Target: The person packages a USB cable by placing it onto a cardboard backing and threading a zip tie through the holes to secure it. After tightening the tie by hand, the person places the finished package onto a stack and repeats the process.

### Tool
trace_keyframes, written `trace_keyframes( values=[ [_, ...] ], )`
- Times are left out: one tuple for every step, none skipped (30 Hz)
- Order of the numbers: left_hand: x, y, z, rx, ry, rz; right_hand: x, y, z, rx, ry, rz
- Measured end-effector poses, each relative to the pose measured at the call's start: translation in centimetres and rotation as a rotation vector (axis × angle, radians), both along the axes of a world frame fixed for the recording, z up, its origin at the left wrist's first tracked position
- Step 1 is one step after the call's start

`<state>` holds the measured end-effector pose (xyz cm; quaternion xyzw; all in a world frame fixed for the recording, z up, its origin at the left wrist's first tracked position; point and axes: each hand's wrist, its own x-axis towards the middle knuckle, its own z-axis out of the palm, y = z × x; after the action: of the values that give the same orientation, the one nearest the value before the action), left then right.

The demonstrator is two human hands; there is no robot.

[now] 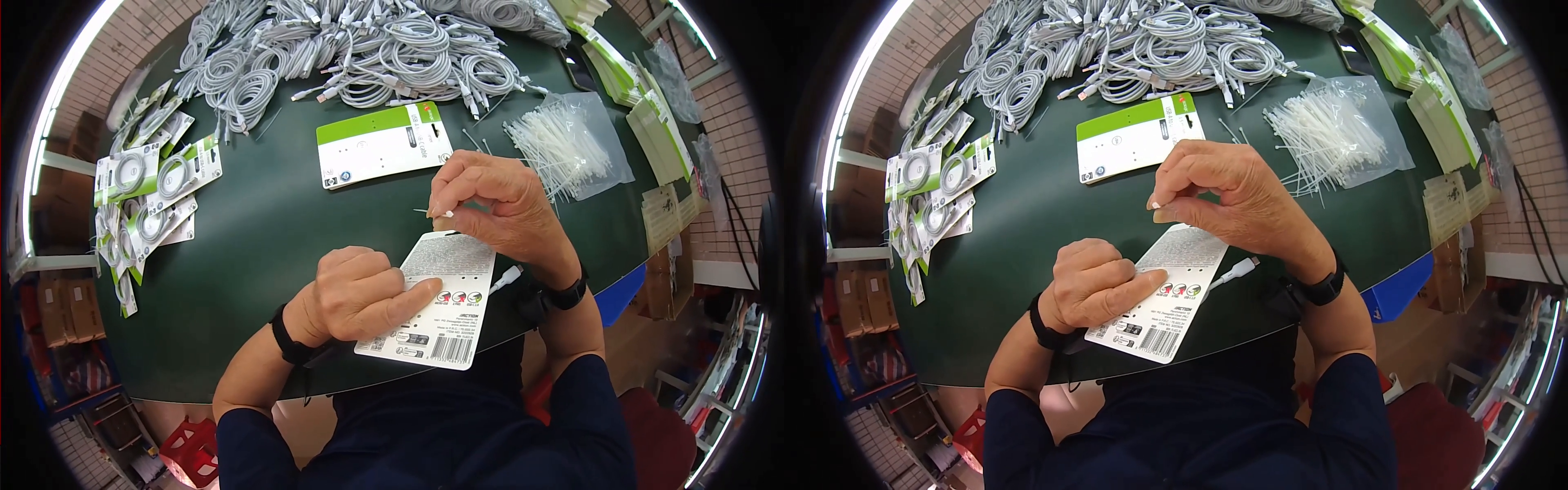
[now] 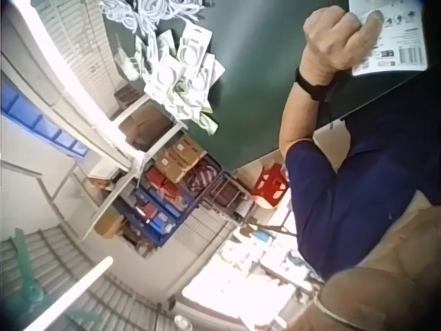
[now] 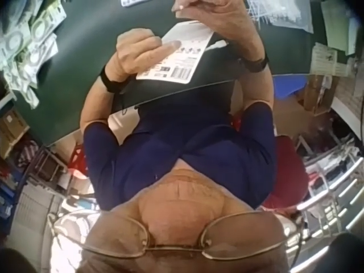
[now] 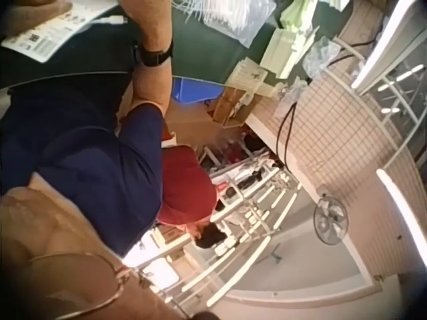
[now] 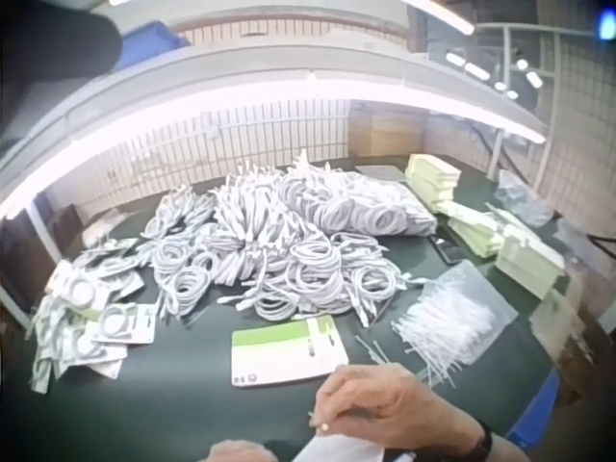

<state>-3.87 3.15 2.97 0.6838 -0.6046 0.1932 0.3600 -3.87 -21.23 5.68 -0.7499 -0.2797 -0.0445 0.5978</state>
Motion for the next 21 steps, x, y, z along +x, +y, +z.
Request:
trace_keyframes(
  values=[
    [0.0,0.0,-0.1,-0.007,0.002,0.004,0.0,0.0,0.0,-0.008,-0.001,0.006],
    [0.0,0.0,-0.1,-0.012,0.007,0.006,-0.1,0.0,-0.1,-0.014,0.002,0.01],
    [-0.1,0.0,-0.1,-0.016,0.014,0.007,-0.1,0.1,-0.1,-0.019,0.005,0.013],
    [-0.1,0.0,-0.2,-0.017,0.015,0.008,-0.1,0.0,-0.1,-0.02,0.007,0.014],
    [0.0,0.0,-0.2,-0.016,0.013,0.006,-0.1,0.0,0.0,-0.032,-0.006,0.018],
    [0.0,0.0,-0.2,-0.015,0.013,0.004,-0.1,0.0,0.1,-0.043,-0.018,0.021],
    [-0.1,0.1,-0.1,-0.01,0.015,0.004,-0.2,0.1,0.2,-0.051,-0.026,0.027],
    [-0.1,0.0,0.0,-0.006,0.025,0.006,-0.2,0.1,0.3,-0.046,-0.016,0.029],
    [0.0,0.0,0.1,-0.024,0.006,0.0,-0.2,0.0,0.3,-0.023,-0.001,0.033],
    [0.1,-0.2,0.1,-0.04,-0.011,-0.005,-0.2,-0.1,0.3,0.002,0.016,0.038],
    [0.1,-0.3,0.1,-0.056,-0.026,-0.01,-0.3,-0.1,0.3,0.029,0.034,0.043],
    [0.2,-0.4,0.2,-0.049,-0.011,-0.011,-0.4,-0.2,0.5,0.036,0.05,0.042],
    [0.1,-0.6,0.2,-0.053,-0.03,-0.02,-0.6,-0.4,0.7,0.081,0.063,0.042],
    [0.0,-0.6,0.4,-0.051,-0.049,-0.023,-0.6,-0.3,0.9,0.131,0.077,0.048],
    [-0.1,-0.5,0.5,-0.049,-0.068,-0.027,-0.7,-0.3,1.0,0.182,0.091,0.053],
    [-0.3,-0.5,0.5,-0.035,-0.052,-0.023,-0.8,-0.3,1.0,0.196,0.107,0.057],
    [-0.3,-0.7,0.6,-0.046,-0.064,-0.03,-0.8,-0.4,1.0,0.191,0.084,0.075],
    [-0.3,-0.8,0.6,-0.057,-0.076,-0.038,-0.8,-0.5,1.1,0.185,0.061,0.094],
    [-0.4,-0.9,0.6,-0.068,-0.089,-0.046,-0.9,-0.5,1.1,0.179,0.036,0.111],
    [-0.4,-0.8,0.7,-0.06,-0.08,-0.044,-0.9,-0.4,1.1,0.187,0.045,0.113],
    [-0.4,-0.8,0.8,-0.061,-0.076,-0.048,-1.0,-0.3,1.2,0.192,0.052,0.116]
  ],
)
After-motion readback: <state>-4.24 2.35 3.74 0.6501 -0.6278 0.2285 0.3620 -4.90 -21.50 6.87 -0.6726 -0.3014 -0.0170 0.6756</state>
